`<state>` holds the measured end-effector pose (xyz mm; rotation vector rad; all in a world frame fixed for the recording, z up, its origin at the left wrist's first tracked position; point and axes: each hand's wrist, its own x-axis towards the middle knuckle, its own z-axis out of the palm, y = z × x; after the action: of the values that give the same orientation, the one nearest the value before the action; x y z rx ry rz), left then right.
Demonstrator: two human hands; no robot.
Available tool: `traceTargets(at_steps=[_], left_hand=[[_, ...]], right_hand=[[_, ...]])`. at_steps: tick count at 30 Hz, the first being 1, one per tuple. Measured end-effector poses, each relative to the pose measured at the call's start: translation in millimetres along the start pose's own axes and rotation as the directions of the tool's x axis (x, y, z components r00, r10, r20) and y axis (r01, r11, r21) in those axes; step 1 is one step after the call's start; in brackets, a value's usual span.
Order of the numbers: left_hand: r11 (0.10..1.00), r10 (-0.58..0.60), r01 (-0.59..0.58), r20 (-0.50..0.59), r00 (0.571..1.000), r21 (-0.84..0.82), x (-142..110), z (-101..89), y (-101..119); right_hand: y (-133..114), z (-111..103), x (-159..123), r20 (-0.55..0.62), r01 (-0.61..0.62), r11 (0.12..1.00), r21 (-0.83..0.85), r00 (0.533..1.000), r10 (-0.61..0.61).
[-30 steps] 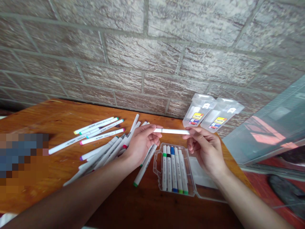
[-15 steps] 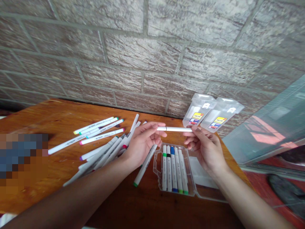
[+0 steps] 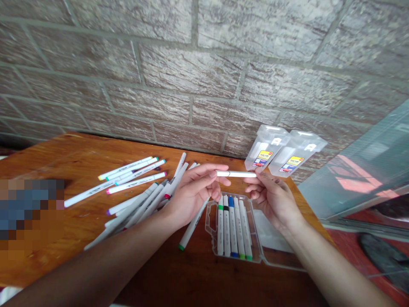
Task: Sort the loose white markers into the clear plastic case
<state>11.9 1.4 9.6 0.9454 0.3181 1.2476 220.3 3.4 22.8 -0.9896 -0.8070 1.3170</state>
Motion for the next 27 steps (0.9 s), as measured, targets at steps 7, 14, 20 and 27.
traceTargets(at_steps=[7, 14, 20, 27], left_hand=[[1.000, 0.010, -0.011, 0.018, 1.000, 0.025, 0.0, -0.8, -1.3], [0.999, 0.006, -0.003, -0.054, 0.999, 0.044, 1.1, 0.5, -1.7], [0.995, -0.014, 0.031, -0.163, 0.987, 0.098, 3.7, -0.3, -3.4], [0.973, 0.016, 0.052, -0.291, 0.957, 0.225, 7.3, -0.6, -7.5]], right_hand=[[0.2, 0.4, 0.1, 0.010, -0.017, 1.000, 0.000, 1.000, 0.017], [0.1, -1.2, 0.9, 0.017, 0.015, 1.000, -0.007, 1.000, -0.014], [2.2, -3.2, 1.7, 0.017, 0.054, 0.998, -0.027, 0.998, -0.053], [-1.7, 2.1, -4.4, 0.004, 0.139, 0.986, -0.091, 0.990, -0.139]])
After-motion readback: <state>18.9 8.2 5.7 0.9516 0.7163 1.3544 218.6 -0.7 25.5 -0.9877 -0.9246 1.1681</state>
